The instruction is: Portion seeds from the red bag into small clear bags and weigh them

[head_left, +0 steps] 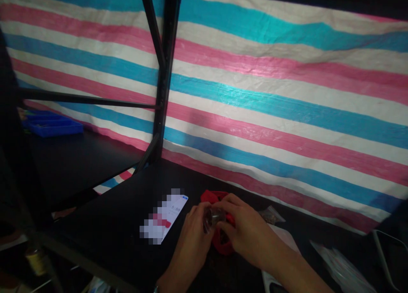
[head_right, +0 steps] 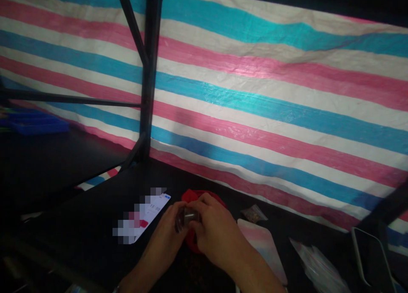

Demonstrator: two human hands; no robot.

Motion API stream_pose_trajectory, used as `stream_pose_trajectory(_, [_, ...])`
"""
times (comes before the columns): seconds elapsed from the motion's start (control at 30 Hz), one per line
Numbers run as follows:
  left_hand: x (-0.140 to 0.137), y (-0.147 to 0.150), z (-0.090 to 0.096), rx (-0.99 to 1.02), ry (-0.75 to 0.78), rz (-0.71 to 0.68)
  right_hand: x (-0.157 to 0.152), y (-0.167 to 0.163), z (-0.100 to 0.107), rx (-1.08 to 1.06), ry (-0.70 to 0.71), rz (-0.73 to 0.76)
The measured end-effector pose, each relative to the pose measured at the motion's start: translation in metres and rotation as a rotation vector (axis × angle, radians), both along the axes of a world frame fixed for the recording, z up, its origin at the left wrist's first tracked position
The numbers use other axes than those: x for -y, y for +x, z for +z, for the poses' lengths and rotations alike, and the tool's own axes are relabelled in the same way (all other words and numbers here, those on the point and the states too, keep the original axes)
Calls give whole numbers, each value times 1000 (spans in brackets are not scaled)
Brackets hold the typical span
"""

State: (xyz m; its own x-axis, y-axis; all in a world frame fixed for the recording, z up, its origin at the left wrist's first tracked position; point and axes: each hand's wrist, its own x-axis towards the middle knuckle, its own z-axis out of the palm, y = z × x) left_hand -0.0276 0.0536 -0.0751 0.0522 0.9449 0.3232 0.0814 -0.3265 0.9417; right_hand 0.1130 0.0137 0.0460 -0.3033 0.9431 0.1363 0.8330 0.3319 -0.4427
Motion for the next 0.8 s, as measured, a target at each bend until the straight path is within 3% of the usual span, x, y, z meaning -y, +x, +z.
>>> stream_pose_trajectory(0.2, [1, 2, -1, 89, -13, -37, 0, -10, -3, 241, 92, 76])
stream_pose_trajectory(0.33, [0, 3, 2, 131, -35, -63, -4, -8, -5, 273, 173, 132])
stream_pose_trajectory(0.47, [1, 2, 4, 98, -82, -9, -10, 3, 0, 211, 217, -6])
stream_pose_trajectory(0.57, [3, 0, 4, 42, -116, 52, -13, 12, -2, 341, 122, -157])
stream_pose_trajectory(0.7, [1, -5, 3, -19, -139, 105, -14, 17, -16, 488, -84, -144])
stream_pose_trajectory(0.8, [-2, -9, 2, -25, -134, 143, -15, 17, -27, 496, -105, -163])
